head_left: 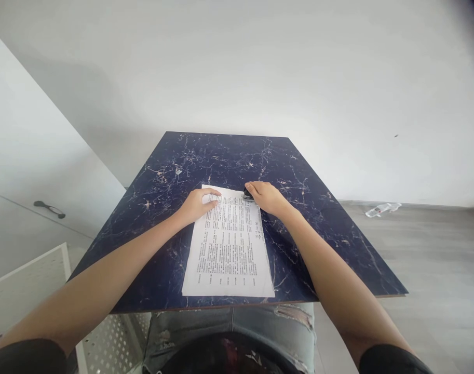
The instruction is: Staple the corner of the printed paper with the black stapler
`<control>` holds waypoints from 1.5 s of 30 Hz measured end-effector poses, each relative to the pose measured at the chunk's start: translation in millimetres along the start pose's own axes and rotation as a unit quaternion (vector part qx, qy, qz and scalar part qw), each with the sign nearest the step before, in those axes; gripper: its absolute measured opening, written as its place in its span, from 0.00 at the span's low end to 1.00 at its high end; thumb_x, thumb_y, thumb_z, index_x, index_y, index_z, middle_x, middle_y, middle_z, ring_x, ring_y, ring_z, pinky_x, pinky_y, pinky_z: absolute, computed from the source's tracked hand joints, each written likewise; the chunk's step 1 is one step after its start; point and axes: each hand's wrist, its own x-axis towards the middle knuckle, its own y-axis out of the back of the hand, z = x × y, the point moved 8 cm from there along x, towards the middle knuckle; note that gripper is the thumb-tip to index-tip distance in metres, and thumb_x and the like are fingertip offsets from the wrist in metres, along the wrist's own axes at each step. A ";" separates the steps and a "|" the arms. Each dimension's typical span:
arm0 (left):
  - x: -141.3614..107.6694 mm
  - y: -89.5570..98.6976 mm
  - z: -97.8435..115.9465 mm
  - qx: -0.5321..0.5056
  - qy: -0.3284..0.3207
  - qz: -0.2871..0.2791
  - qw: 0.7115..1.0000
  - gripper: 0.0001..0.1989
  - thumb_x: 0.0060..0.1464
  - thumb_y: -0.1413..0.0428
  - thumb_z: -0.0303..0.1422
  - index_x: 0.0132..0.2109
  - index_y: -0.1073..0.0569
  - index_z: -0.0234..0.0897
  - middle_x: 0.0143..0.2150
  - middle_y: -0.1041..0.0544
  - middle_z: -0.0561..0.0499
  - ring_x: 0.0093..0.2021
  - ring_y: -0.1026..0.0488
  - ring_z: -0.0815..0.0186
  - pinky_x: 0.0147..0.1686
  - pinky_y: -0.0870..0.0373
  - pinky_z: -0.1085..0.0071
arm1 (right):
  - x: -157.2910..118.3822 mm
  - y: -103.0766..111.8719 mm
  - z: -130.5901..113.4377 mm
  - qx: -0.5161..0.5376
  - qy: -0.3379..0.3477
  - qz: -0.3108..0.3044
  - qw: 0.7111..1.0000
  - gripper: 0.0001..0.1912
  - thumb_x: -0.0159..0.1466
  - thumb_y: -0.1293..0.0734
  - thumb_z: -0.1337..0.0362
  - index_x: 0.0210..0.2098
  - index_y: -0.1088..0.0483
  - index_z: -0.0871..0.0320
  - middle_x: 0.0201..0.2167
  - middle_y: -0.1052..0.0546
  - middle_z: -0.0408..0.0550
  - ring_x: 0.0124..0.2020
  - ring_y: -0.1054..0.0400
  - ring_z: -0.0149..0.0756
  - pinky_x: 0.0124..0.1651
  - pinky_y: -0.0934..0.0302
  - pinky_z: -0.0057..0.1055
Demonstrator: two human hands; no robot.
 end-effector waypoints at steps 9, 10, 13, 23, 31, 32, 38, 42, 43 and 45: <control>-0.2 0.2 1.2 0.004 0.005 -0.001 1.000 0.11 0.59 0.39 0.30 0.49 0.19 0.41 0.53 0.16 0.50 0.55 0.20 0.57 0.63 0.32 0.55 | -1.1 -3.9 -7.0 -0.084 -0.008 -0.012 0.996 0.24 0.78 0.50 0.53 0.37 0.29 0.55 0.39 0.22 0.51 0.40 0.30 0.43 0.39 0.46 0.36; -0.2 0.1 1.1 0.003 0.006 -0.001 1.000 0.11 0.59 0.39 0.30 0.49 0.19 0.41 0.53 0.16 0.50 0.55 0.21 0.57 0.63 0.32 0.55 | -1.4 -4.6 -9.1 -0.098 -0.006 -0.014 0.995 0.25 0.79 0.50 0.53 0.37 0.28 0.55 0.39 0.22 0.51 0.41 0.29 0.42 0.39 0.46 0.36; -0.4 -0.1 0.7 0.001 0.004 -0.001 1.000 0.11 0.59 0.39 0.31 0.49 0.19 0.41 0.53 0.16 0.50 0.55 0.21 0.57 0.64 0.32 0.55 | -2.3 -6.8 -14.1 -0.137 -0.007 -0.014 0.990 0.25 0.79 0.50 0.55 0.39 0.26 0.55 0.41 0.21 0.51 0.43 0.29 0.43 0.42 0.44 0.37; -0.5 -1.6 1.9 0.007 -0.011 0.004 1.000 0.11 0.58 0.40 0.30 0.48 0.19 0.42 0.52 0.16 0.50 0.54 0.20 0.58 0.63 0.31 0.56 | -8.4 -21.2 -25.2 -0.275 0.028 0.006 0.961 0.27 0.79 0.53 0.57 0.48 0.25 0.58 0.48 0.21 0.55 0.49 0.30 0.49 0.47 0.44 0.42; -0.4 -2.0 1.4 0.006 -0.015 0.007 1.000 0.11 0.58 0.39 0.29 0.48 0.19 0.41 0.51 0.16 0.51 0.53 0.20 0.58 0.62 0.30 0.58 | -6.8 -21.3 -27.1 -0.264 0.041 -0.003 0.964 0.27 0.79 0.54 0.57 0.48 0.26 0.60 0.47 0.22 0.58 0.49 0.29 0.51 0.50 0.43 0.44; -0.6 -1.8 2.2 0.006 -0.015 0.007 1.000 0.11 0.58 0.40 0.29 0.48 0.19 0.41 0.51 0.16 0.51 0.53 0.20 0.59 0.62 0.31 0.58 | -6.8 -16.3 -23.5 -0.220 0.053 -0.010 0.974 0.25 0.79 0.53 0.56 0.50 0.27 0.58 0.49 0.22 0.57 0.50 0.29 0.49 0.49 0.42 0.42; -2.6 -0.1 5.8 0.003 0.006 -0.004 1.000 0.11 0.59 0.41 0.29 0.48 0.19 0.42 0.52 0.16 0.50 0.55 0.21 0.58 0.64 0.31 0.55 | -10.8 2.6 7.1 -0.118 0.075 -0.085 0.987 0.16 0.70 0.35 0.62 0.57 0.33 0.52 0.52 0.23 0.52 0.48 0.29 0.47 0.41 0.41 0.36; -3.0 1.2 6.9 0.006 0.002 -0.003 1.000 0.11 0.59 0.40 0.30 0.48 0.19 0.41 0.53 0.16 0.50 0.55 0.21 0.57 0.64 0.31 0.54 | -10.4 9.6 23.6 -0.139 0.036 -0.073 0.987 0.16 0.68 0.34 0.66 0.55 0.32 0.51 0.51 0.22 0.52 0.49 0.29 0.48 0.39 0.43 0.36; -3.0 1.3 6.7 0.007 0.002 -0.003 1.000 0.11 0.59 0.41 0.30 0.48 0.20 0.41 0.53 0.16 0.50 0.55 0.21 0.57 0.64 0.32 0.54 | -10.4 11.8 27.2 -0.145 0.029 -0.067 0.987 0.16 0.67 0.34 0.66 0.54 0.32 0.51 0.50 0.22 0.52 0.48 0.28 0.48 0.38 0.43 0.36; -3.1 1.2 6.2 0.007 0.004 -0.004 1.000 0.11 0.59 0.41 0.29 0.48 0.20 0.41 0.53 0.17 0.49 0.56 0.21 0.57 0.64 0.32 0.55 | -10.4 17.3 35.3 -0.153 0.012 -0.056 0.987 0.15 0.67 0.33 0.65 0.53 0.32 0.52 0.48 0.21 0.51 0.46 0.28 0.47 0.36 0.44 0.35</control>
